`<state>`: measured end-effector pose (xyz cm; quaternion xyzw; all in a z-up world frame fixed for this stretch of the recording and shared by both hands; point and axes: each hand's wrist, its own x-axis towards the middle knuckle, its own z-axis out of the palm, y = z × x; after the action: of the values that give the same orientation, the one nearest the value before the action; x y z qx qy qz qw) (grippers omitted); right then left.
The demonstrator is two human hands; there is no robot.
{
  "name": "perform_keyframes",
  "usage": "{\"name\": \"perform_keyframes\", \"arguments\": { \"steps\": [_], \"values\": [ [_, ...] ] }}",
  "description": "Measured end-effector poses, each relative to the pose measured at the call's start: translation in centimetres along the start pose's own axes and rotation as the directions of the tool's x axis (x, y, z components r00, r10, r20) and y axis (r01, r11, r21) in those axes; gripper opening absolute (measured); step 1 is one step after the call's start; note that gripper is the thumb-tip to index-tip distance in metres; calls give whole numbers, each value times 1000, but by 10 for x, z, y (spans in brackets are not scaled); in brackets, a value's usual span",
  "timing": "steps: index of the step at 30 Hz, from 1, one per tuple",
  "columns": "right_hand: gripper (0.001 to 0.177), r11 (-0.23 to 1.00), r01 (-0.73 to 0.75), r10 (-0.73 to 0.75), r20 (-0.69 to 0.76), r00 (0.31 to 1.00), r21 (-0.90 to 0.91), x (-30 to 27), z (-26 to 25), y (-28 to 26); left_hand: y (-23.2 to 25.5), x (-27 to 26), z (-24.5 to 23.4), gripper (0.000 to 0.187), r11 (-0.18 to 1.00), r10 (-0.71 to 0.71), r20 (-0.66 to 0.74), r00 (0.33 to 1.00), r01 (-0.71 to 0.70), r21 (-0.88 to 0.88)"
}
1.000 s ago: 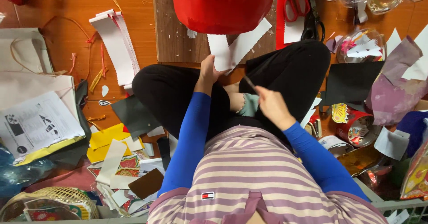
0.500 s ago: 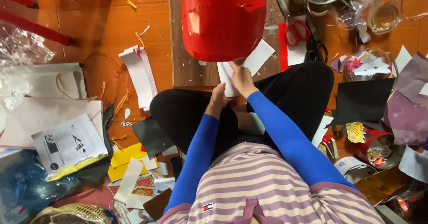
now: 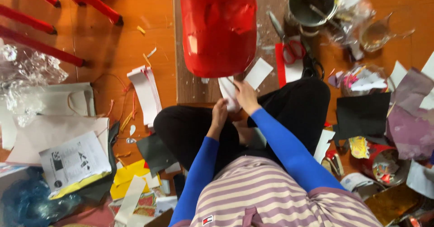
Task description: Wrapping red paper strips around the base of a tall woven decorative object
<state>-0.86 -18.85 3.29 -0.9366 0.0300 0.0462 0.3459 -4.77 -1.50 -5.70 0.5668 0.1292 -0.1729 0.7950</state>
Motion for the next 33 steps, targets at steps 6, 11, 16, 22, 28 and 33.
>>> {"name": "perform_keyframes", "arguments": {
  "steps": [6,11,16,22,28,33],
  "values": [
    [24,977,109,-145,-195,970,-184,-97,-85,20,38,-6,11,49,811,36,-18,999,-19,585],
    [10,985,153,-172,-624,762,-86,-109,-196,34,77,-25,31,33,808,125,-131,983,-24,589],
    [31,996,-83,77,-649,756,22,2,-234,151,129,-44,36,12,752,320,-93,943,-193,630],
    [48,907,-370,245,-462,852,-201,73,-263,196,196,-78,50,11,755,410,9,912,-345,557],
    [40,943,325,-332,-282,900,-74,9,-246,-12,208,-89,71,13,734,422,88,903,-397,551],
    [36,854,476,-499,77,863,209,-46,-210,-79,237,-111,99,14,704,445,200,873,-479,524]
  ]
}}
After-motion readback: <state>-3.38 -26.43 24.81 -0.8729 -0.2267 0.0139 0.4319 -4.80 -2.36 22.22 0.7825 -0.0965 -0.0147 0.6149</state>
